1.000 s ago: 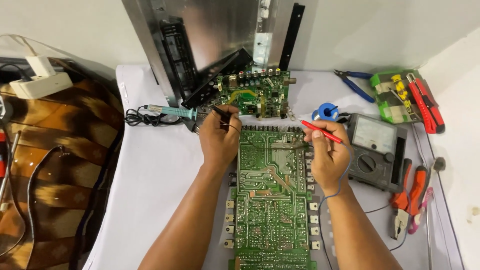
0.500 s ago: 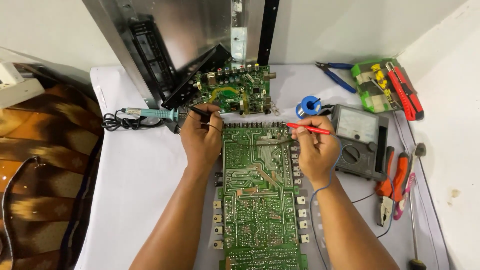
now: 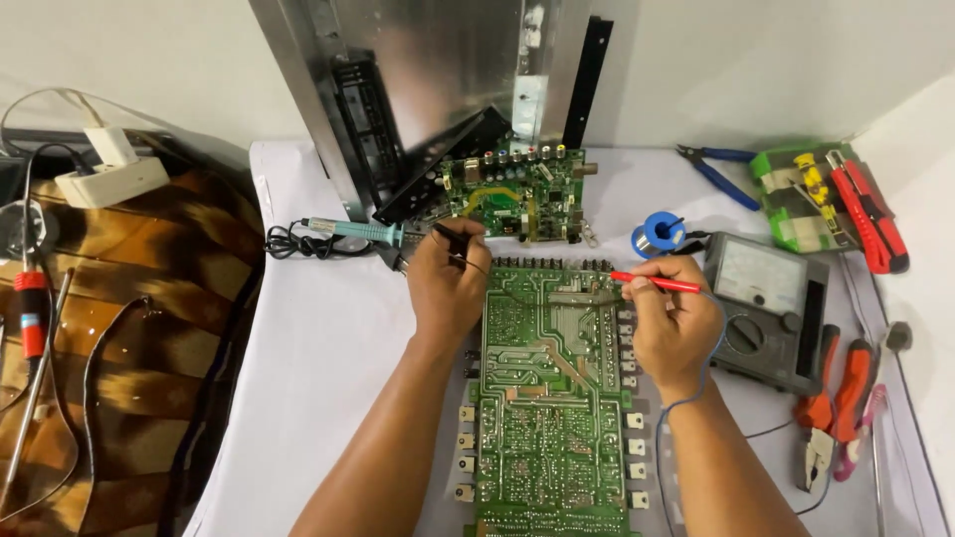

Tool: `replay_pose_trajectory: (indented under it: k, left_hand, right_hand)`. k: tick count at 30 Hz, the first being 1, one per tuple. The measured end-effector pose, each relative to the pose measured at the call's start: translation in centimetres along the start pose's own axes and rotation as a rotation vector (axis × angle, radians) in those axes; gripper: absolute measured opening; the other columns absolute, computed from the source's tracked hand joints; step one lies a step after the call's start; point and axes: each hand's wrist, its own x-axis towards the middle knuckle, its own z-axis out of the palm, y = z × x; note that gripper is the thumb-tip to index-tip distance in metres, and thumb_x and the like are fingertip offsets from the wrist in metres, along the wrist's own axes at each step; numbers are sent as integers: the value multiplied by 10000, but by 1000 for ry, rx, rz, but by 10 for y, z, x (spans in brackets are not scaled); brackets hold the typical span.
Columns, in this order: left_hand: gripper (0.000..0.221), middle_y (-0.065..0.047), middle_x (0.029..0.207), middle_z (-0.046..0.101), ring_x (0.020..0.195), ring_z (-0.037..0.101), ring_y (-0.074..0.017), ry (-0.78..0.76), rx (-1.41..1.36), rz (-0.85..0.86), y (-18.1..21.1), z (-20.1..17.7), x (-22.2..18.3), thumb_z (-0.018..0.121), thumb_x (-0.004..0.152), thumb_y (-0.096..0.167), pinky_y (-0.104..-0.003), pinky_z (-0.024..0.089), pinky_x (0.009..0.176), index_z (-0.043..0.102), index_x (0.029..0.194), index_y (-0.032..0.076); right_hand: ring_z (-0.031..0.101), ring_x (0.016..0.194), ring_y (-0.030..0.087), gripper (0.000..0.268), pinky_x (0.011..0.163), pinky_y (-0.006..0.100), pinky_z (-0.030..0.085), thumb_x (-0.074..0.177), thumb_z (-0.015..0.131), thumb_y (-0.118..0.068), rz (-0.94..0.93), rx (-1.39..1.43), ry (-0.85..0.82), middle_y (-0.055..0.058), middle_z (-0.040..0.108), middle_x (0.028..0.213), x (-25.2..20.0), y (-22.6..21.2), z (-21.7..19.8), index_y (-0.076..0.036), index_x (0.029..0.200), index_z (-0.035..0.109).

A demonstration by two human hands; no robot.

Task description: Testing various components and trace points on a large circuit board using a multimeter.

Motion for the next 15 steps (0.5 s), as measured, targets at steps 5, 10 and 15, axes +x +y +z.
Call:
replay_pose_trajectory:
  k: [5,10,15]
  left_hand:
    - [130,-117,761,701,688,696,-369,-26,153,73,-1,-4,2,671,860,134,-449,571,642,724,961,197]
    - [153,-148,778,681,738,686,-407,-57,126,113,-5,-1,1,651,871,119,-465,563,686,729,982,189]
    - [154,-91,776,686,722,684,-353,-17,197,144,-5,1,-1,679,867,113,-440,561,696,737,972,209]
  right_hand:
    - [706,698,219,42,715,294,533,889,673,-112,-38,-17,-24,67,689,674,1,5,1,-98,869,707]
    - [685,698,268,45,725,347,536,881,698,-116,-99,5,-24,109,681,700,6,1,-5,-97,845,715]
    - [677,640,316,55,678,358,545,846,694,-93,-58,-56,-54,104,684,665,6,-12,-6,-120,820,734]
